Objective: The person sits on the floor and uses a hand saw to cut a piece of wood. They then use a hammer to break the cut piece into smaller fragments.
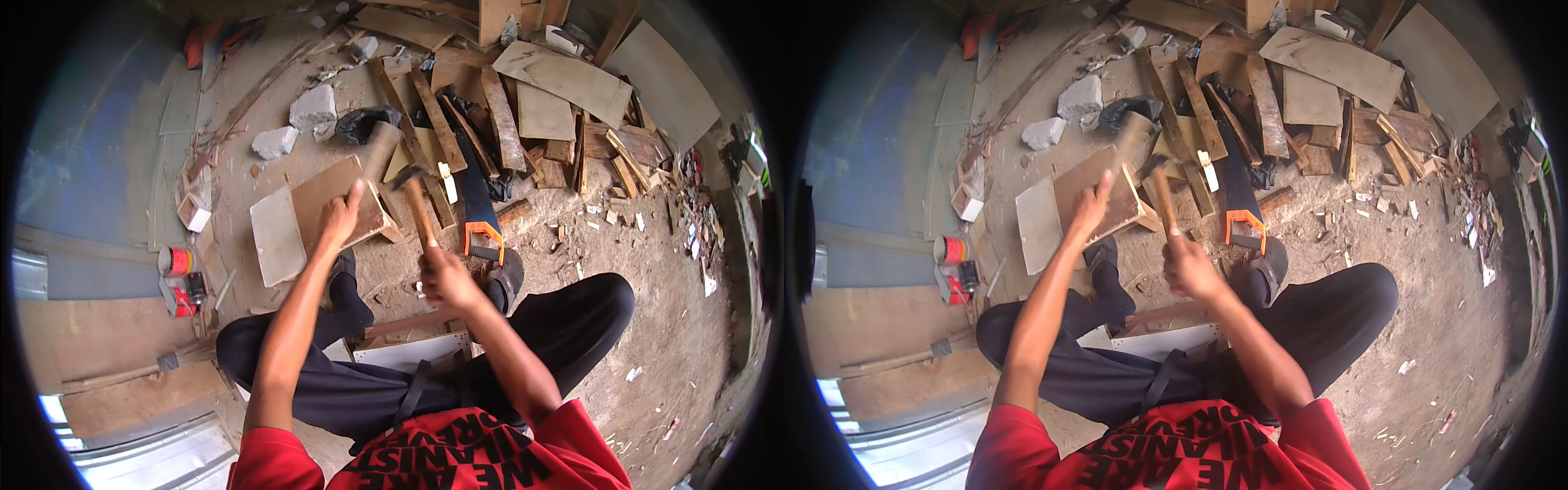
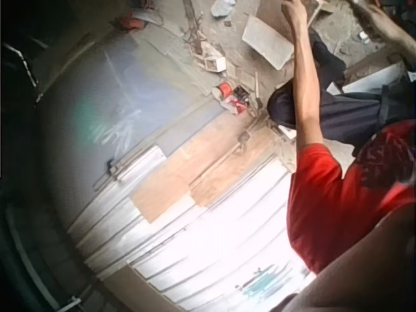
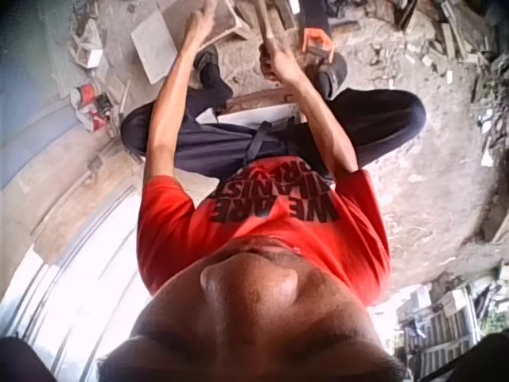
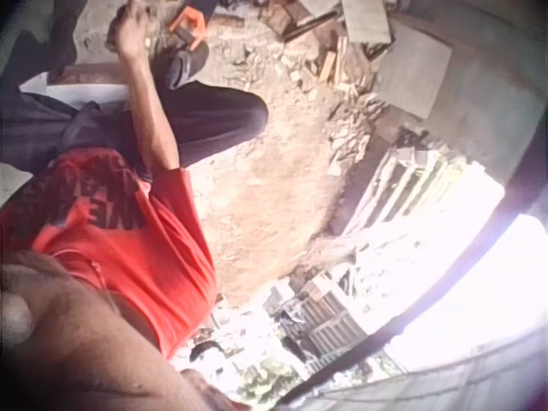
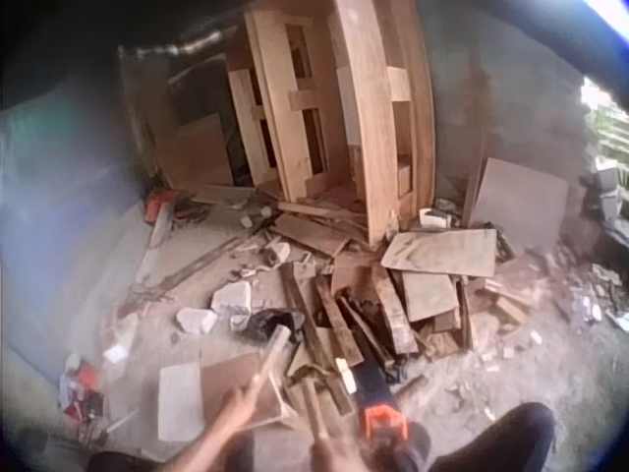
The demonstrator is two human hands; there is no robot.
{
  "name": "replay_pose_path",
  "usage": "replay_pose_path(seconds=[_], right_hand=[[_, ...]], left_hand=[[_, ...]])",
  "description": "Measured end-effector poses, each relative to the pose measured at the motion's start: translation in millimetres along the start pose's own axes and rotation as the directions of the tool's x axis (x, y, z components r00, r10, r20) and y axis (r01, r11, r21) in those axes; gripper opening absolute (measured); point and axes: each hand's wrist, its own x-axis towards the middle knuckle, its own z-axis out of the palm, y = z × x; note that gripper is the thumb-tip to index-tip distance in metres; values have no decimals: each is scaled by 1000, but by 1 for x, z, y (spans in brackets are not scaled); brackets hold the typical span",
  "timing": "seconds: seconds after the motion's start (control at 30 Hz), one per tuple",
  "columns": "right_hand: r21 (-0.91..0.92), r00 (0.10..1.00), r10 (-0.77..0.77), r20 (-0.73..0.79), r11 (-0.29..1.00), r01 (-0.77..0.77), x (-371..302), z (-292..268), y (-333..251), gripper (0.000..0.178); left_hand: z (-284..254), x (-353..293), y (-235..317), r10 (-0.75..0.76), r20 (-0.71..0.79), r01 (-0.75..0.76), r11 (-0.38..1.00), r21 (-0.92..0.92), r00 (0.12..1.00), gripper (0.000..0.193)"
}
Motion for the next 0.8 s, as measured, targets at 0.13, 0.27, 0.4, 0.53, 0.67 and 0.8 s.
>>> replay_pose_path(seconds=[0.13,0.27,0.4,0.53,0.67,0.8], right_hand=[[111,997,-75,-30,991,78,43,-6,2,48],[43,991,-74,-108,996,79,21,-28,11,51],[-142,978,-119,-169,985,95,18,-26,17,51],[-572,893,-385,-234,797,194,40,-34,41,53],[-828,798,-578,-170,523,203,40,-31,46,50],[-873,822,-542,-175,471,125,32,-26,38,45]], left_hand=[[66,-14,6,-133,-92,120,983,-139,987,89],[45,-17,-24,-17,-209,44,991,125,978,75],[21,-12,-55,-90,-293,186,929,319,952,57],[35,-10,-48,54,-411,103,930,352,910,66],[36,-6,34,154,-299,-272,871,-410,942,45],[38,-12,89,154,-186,-240,701,-671,970,40]])
